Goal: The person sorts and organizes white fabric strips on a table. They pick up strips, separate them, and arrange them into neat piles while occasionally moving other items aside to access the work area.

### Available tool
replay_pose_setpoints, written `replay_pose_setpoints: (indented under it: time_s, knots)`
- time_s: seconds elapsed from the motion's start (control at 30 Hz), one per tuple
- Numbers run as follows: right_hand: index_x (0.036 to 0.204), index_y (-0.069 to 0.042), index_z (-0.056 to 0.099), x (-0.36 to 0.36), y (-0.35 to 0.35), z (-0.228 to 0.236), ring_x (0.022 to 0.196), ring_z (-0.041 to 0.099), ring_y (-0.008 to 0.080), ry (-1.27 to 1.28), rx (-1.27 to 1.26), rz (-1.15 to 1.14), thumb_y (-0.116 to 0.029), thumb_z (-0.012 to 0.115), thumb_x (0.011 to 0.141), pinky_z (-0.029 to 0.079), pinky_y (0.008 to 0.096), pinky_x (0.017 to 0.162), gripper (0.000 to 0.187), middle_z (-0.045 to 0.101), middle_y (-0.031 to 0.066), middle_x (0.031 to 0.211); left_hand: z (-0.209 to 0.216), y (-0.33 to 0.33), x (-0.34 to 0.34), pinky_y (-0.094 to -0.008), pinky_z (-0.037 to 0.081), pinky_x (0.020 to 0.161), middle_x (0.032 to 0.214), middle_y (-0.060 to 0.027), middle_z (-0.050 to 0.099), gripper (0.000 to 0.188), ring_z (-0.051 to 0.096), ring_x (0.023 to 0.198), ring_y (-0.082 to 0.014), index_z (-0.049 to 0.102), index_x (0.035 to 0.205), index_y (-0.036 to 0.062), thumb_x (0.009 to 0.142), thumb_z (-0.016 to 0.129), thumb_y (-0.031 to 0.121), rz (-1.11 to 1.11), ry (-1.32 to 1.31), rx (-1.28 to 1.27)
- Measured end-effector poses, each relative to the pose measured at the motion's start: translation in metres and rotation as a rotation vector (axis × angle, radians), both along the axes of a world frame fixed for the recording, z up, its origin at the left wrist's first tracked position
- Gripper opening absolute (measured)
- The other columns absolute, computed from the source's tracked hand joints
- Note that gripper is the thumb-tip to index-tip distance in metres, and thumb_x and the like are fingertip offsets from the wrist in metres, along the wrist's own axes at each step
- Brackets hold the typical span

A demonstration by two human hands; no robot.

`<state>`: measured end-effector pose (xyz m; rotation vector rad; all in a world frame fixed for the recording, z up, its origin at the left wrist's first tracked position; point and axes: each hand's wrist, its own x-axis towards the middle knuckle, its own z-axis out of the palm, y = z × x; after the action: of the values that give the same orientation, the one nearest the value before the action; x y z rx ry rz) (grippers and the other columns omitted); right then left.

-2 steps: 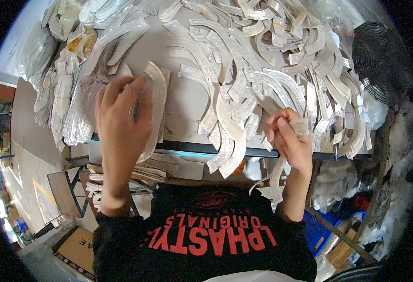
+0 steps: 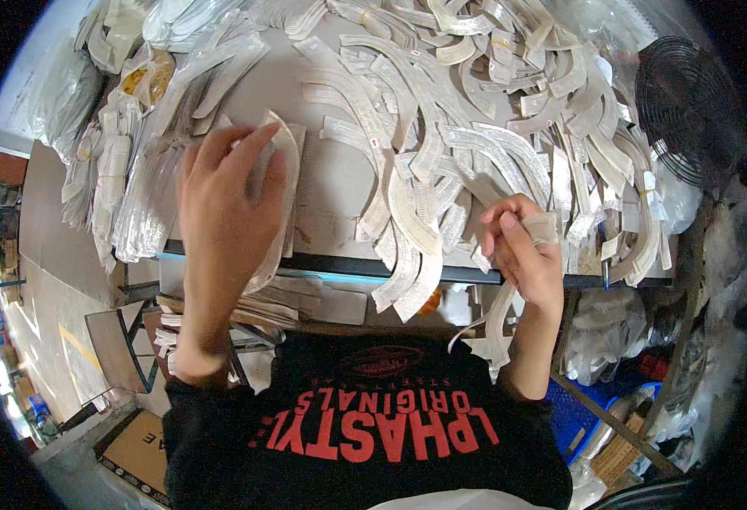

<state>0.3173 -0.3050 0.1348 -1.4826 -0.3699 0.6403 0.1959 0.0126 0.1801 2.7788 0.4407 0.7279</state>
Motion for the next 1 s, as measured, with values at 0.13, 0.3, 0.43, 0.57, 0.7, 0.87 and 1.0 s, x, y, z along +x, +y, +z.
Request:
replay_pose_setpoints:
  time_s: [0.13, 0.3, 0.43, 0.57, 0.7, 0.87, 1.0]
  knots:
    - [0.116, -0.002, 0.064, 0.002, -0.007, 0.000, 0.047, 0.036, -0.0008, 0.058, 0.075, 0.006, -0.026, 0.054, 0.113, 0.025, 0.0201, 0.043, 0.026, 0.064, 0.0000, 0.076, -0.009, 0.000, 0.036, -0.0486, 0.049, 0.103, 0.124, -0.0141, 0.071, 0.038, 0.063, 0.118, -0.0360, 0.074, 0.127, 0.0101, 0.094, 0.076, 0.030, -0.070, 0.160, 0.159]
    - [0.121, 0.000, 0.065, 0.006, -0.009, -0.001, 0.055, 0.047, 0.0017, 0.041, 0.056, 0.057, -0.026, 0.054, 0.112, 0.036, 0.0200, 0.049, 0.030, 0.065, 0.0018, 0.080, -0.012, -0.002, 0.061, -0.0499, 0.049, 0.101, 0.119, -0.0136, 0.072, 0.040, 0.065, 0.116, -0.0362, 0.073, 0.121, 0.0105, 0.090, 0.079, 0.036, -0.071, 0.275, 0.134]
    - [0.130, -0.001, 0.068, 0.003, 0.016, 0.000, 0.070, 0.067, 0.0178, -0.605, -0.141, 0.112, -0.010, 0.061, 0.098, 0.053, 0.0323, 0.066, 0.033, 0.074, 0.0109, 0.094, -0.011, 0.002, 0.068, -0.0478, 0.055, 0.091, 0.102, -0.0124, 0.075, 0.029, 0.071, 0.102, -0.0353, 0.071, 0.111, 0.0087, 0.089, 0.081, 0.025, -0.091, 0.283, -0.055]
    - [0.144, -0.016, 0.064, -0.005, 0.040, 0.019, 0.087, 0.072, 0.0373, -0.877, -0.403, 0.166, -0.003, 0.065, 0.081, 0.058, 0.0473, 0.080, 0.064, 0.071, 0.0188, 0.112, -0.011, 0.005, 0.065, -0.0397, 0.058, 0.080, 0.091, -0.0151, 0.075, 0.023, 0.074, 0.088, -0.0365, 0.069, 0.104, 0.0041, 0.088, 0.079, 0.018, -0.204, 0.063, -0.370]
    - [0.146, -0.026, 0.063, -0.010, 0.045, 0.026, 0.086, 0.069, 0.0398, -0.869, -0.644, 0.190, -0.004, 0.066, 0.082, 0.057, 0.0494, 0.077, 0.068, 0.065, 0.0175, 0.104, 0.014, 0.005, 0.055, -0.0328, 0.060, 0.073, 0.089, -0.0102, 0.073, 0.018, 0.075, 0.084, -0.0219, 0.066, 0.107, 0.0014, 0.095, 0.074, 0.012, -0.196, -0.048, -0.620]
    - [0.146, -0.025, 0.064, -0.013, 0.044, 0.024, 0.082, 0.067, 0.0401, -0.887, -0.651, 0.154, -0.004, 0.065, 0.080, 0.056, 0.0491, 0.074, 0.069, 0.063, 0.0174, 0.100, 0.062, 0.009, 0.021, -0.0313, 0.067, 0.079, 0.105, -0.0069, 0.065, 0.009, 0.072, 0.089, -0.0160, 0.061, 0.108, -0.0007, 0.101, 0.066, 0.003, -0.327, -0.147, -0.985]
    - [0.145, -0.022, 0.065, -0.014, 0.042, 0.024, 0.083, 0.068, 0.0394, -0.855, -0.639, 0.152, -0.002, 0.064, 0.080, 0.056, 0.0471, 0.075, 0.067, 0.065, 0.0174, 0.103, 0.094, 0.005, -0.008, -0.0284, 0.067, 0.074, 0.110, -0.0103, 0.064, 0.014, 0.072, 0.092, -0.0174, 0.064, 0.115, -0.0021, 0.102, 0.060, -0.002, -0.243, -0.343, -0.828]
